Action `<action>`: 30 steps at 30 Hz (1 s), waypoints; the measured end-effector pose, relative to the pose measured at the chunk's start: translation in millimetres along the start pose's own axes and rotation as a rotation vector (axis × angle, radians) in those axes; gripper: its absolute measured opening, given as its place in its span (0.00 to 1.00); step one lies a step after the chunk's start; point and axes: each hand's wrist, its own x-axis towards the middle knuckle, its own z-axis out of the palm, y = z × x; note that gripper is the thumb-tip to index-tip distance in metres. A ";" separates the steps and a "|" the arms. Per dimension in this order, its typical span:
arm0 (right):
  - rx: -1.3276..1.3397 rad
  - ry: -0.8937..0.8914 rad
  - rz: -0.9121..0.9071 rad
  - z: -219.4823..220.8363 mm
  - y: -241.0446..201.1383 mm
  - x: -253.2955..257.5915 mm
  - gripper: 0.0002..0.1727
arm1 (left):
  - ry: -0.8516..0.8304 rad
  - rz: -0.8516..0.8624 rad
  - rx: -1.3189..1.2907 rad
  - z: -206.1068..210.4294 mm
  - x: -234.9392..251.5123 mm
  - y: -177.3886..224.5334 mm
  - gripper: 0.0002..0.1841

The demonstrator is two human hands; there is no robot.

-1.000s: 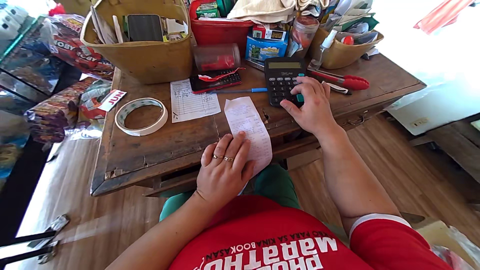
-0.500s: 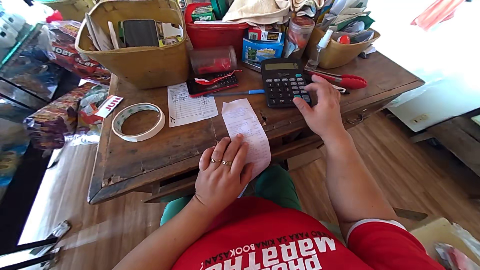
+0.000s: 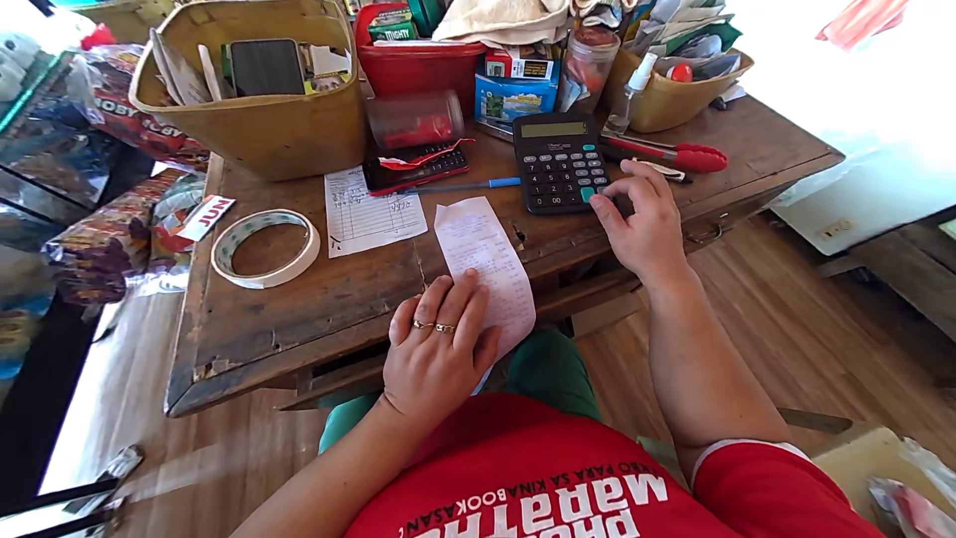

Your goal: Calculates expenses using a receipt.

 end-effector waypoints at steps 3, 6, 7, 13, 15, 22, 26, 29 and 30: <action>0.081 0.044 0.040 -1.6 -1.8 1.9 0.21 | 0.004 0.002 0.006 -0.1 0.6 0.5 0.23; 0.082 0.022 0.002 -2.0 -12.5 18.7 0.19 | 0.014 0.001 0.013 1.4 0.3 1.7 0.23; 0.060 -0.007 -0.040 -0.4 -19.3 27.7 0.18 | 0.012 -0.001 0.016 1.3 -0.5 1.9 0.23; -0.141 -0.439 -0.212 26.4 -73.6 93.5 0.15 | 0.016 -0.003 0.002 2.0 -0.3 2.1 0.22; -0.204 -0.582 -0.261 39.4 -87.3 108.2 0.15 | 0.015 0.003 0.006 2.4 -0.6 1.9 0.22; -0.387 -0.848 -0.312 71.3 -113.8 116.0 0.18 | 0.017 0.014 -0.002 2.2 -1.0 0.9 0.22; -0.345 -0.835 -0.256 70.5 -117.9 115.4 0.15 | 0.018 0.020 -0.004 1.4 -0.6 0.5 0.22; -0.206 -0.744 -0.197 60.4 -115.8 115.7 0.15 | 0.028 0.016 -0.005 1.8 -0.7 0.5 0.22; -0.157 -0.714 -0.169 55.1 -115.0 116.0 0.15 | 0.027 0.015 -0.002 1.9 -0.8 0.6 0.22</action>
